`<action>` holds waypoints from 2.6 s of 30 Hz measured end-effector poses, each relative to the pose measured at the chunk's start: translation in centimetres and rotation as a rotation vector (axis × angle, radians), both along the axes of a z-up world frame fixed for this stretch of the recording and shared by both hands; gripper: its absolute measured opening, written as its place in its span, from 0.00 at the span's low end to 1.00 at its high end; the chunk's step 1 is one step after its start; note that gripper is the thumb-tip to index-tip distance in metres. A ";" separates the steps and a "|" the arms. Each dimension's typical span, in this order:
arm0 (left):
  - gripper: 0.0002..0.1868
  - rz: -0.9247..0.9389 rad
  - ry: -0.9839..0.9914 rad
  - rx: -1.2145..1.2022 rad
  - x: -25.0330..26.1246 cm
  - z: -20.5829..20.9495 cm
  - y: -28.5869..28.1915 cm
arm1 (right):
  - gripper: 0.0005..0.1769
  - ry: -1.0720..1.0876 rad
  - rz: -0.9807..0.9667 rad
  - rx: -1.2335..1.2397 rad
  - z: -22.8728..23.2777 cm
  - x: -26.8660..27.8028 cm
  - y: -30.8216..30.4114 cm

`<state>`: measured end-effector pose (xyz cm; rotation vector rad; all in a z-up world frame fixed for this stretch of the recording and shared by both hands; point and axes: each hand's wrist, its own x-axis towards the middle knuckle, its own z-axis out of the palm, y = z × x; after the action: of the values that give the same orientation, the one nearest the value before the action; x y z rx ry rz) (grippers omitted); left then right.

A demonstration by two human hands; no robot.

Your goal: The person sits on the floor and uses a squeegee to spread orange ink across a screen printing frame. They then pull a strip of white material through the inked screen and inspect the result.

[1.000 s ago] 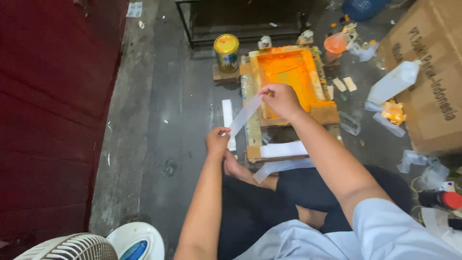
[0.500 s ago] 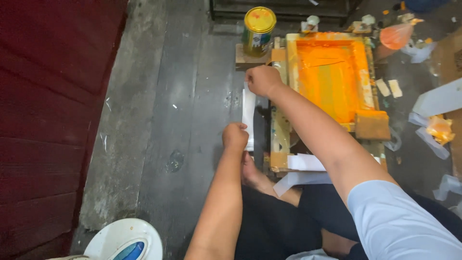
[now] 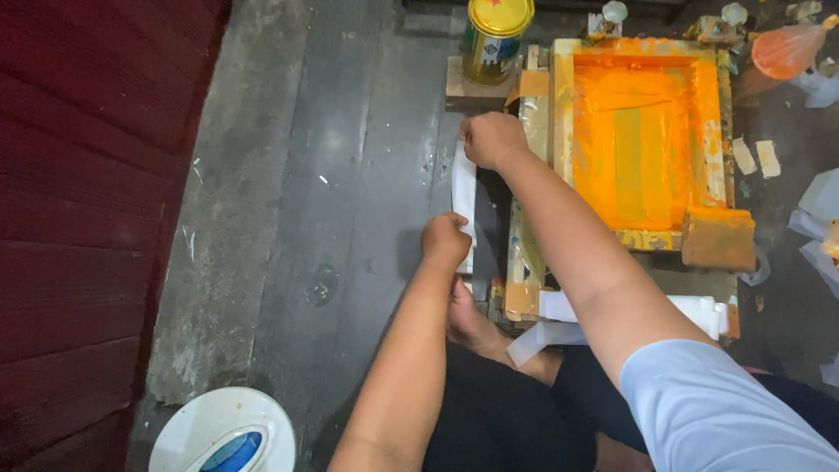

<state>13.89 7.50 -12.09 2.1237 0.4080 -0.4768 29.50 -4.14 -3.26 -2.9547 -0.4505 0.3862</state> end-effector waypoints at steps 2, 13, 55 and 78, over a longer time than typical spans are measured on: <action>0.19 -0.016 0.022 0.016 -0.2 -0.1 -0.2 | 0.09 0.009 0.007 -0.048 -0.6 0.2 0.1; 0.24 -0.070 0.023 0.069 -0.3 -0.3 0.1 | 0.09 0.012 0.067 -0.149 -1.3 0.3 0.3; 0.39 -0.469 0.255 0.144 -1.0 6.0 -1.2 | 0.31 0.300 0.079 -0.275 1.3 -1.0 2.0; 0.36 -0.471 0.187 0.342 -0.5 2.0 -2.5 | 0.34 0.026 0.165 -0.004 -2.3 -0.3 0.1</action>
<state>13.42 4.99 -10.12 2.5244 0.0875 -0.9351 29.24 -4.07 -5.54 -2.9213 -0.6933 0.4432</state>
